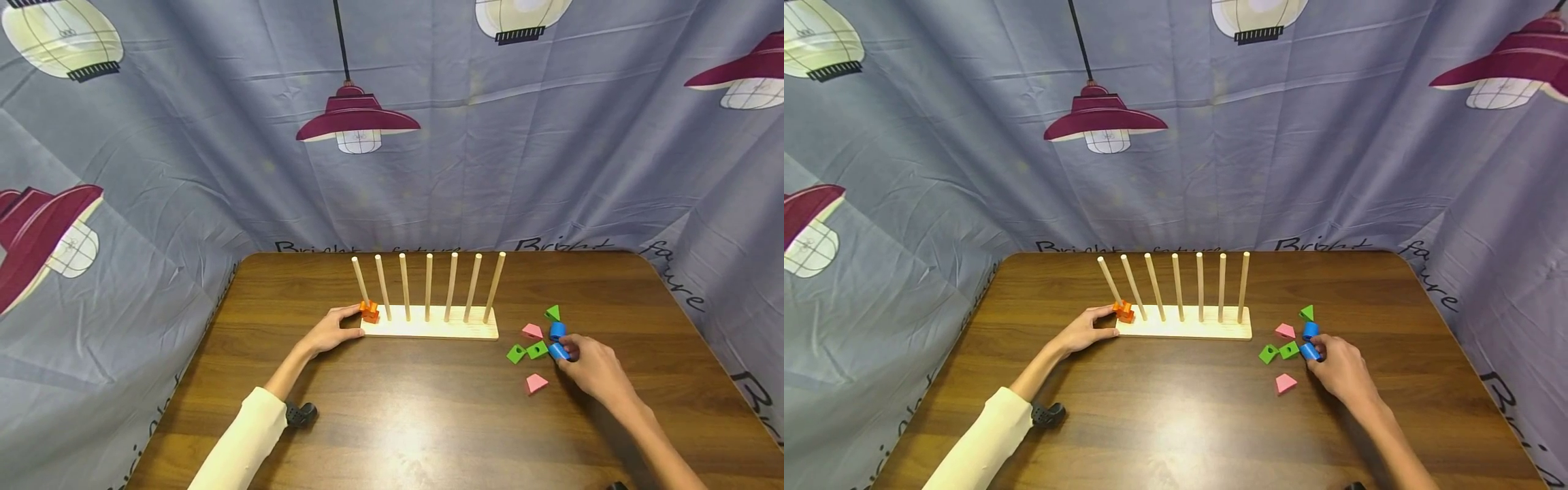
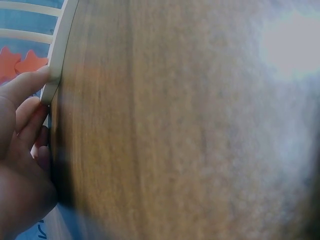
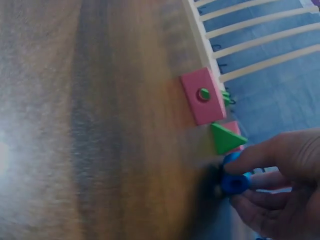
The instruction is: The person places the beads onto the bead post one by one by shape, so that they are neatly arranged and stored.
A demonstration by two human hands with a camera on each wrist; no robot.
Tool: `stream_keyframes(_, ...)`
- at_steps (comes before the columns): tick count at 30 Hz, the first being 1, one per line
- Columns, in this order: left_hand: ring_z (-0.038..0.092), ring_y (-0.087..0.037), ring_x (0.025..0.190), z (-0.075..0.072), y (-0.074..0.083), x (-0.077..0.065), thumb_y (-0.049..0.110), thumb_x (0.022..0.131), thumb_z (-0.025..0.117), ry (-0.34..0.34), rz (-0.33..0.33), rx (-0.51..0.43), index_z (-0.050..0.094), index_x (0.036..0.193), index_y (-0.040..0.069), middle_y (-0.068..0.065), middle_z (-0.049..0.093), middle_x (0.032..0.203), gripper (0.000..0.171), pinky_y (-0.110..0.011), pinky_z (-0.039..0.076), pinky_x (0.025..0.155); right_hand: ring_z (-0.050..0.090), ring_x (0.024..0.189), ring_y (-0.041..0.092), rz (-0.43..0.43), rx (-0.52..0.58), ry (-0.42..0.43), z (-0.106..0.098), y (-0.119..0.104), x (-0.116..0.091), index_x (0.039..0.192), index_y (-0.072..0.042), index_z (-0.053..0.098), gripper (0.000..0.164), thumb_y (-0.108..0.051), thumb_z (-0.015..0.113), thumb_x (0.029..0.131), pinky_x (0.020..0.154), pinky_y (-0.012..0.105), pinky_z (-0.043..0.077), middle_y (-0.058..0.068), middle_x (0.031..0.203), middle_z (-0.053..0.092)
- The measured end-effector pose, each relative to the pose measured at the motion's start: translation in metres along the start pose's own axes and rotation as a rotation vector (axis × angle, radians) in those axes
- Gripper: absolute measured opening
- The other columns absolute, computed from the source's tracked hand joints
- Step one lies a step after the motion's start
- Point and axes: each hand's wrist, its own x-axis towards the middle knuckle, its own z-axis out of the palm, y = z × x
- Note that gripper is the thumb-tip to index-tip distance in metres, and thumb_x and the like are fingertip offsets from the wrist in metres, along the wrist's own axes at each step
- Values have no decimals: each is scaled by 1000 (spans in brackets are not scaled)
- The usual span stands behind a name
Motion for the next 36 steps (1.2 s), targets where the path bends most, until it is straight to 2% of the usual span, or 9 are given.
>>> stream_keyframes(5, 26, -39, 144, -2, 0, -1, 22, 90, 76, -10, -13, -18, 47, 147, -2, -21, 40, 153, 68, -55, 21, 115, 59, 78, 34, 28, -27, -79, -1, 2, 1, 115, 18, 61, 41, -4, 73, 82, 67, 54, 50, 28, 95, 65)
stream_keyframes(12, 26, -40, 144, -3, 2, -1, 21, 89, 76, -7, -12, -31, 46, 147, -2, -22, 39, 153, 69, -57, 21, 115, 64, 80, 39, 50, 41, 61, -8, -5, -3, 113, 14, 63, 37, -5, 72, 82, 68, 56, 51, 25, 92, 68)
stream_keyframes(15, 27, -39, 143, -3, 2, 0, 18, 89, 76, -8, 2, -29, 46, 146, -4, -22, 39, 153, 68, -54, 22, 115, 67, 82, 31, 33, 102, 142, -13, -17, -1, 114, 11, 64, 37, -6, 73, 83, 72, 39, 55, 22, 95, 70)
stream_keyframes(18, 26, -39, 144, -2, 2, 0, 20, 90, 76, -14, -2, -27, 46, 147, -3, -22, 38, 153, 69, -55, 21, 115, 66, 83, 7, 10, 211, 188, -19, -33, 3, 115, 8, 65, 37, -10, 76, 85, 72, 15, 50, 21, 100, 71)
stream_keyframes(20, 25, -39, 145, -2, 3, -1, 22, 90, 76, -20, -14, -32, 45, 148, 0, -21, 37, 154, 70, -55, 20, 115, 62, 85, -5, -12, 305, 204, -22, -45, 7, 116, 6, 64, 36, -9, 77, 86, 73, 6, 46, 21, 103, 71)
stream_keyframes(23, 23, -39, 145, -2, 3, -2, 24, 90, 75, -31, -13, -41, 44, 149, 0, -21, 36, 155, 71, -56, 20, 115, 59, 87, -11, -65, 461, 223, -28, -67, 14, 115, 6, 63, 34, -4, 78, 86, 79, 9, 48, 14, 104, 70)
stream_keyframes(28, 23, -40, 145, -2, 2, -2, 24, 90, 76, -25, -12, -49, 45, 149, 1, -22, 37, 155, 70, -57, 20, 115, 64, 92, 2, -213, 630, 244, -37, -109, 31, 116, 4, 63, 34, 5, 76, 84, 84, 16, 51, 1, 103, 68)
stream_keyframes(33, 22, -39, 146, -2, 3, -2, 25, 90, 76, -29, -35, -41, 44, 150, 2, -21, 35, 155, 71, -56, 19, 115, 64, 96, 6, -343, 685, 267, -41, -151, 48, 121, 0, 65, 40, 9, 76, 83, 86, 18, 50, 11, 107, 69)
stream_keyframes(36, 22, -40, 145, -2, 3, -1, 23, 90, 76, -25, -38, -36, 45, 148, 0, -21, 36, 155, 70, -56, 19, 115, 65, 98, 10, -396, 688, 265, -40, -179, 59, 122, -3, 67, 40, 6, 77, 83, 87, 23, 51, 10, 109, 69)
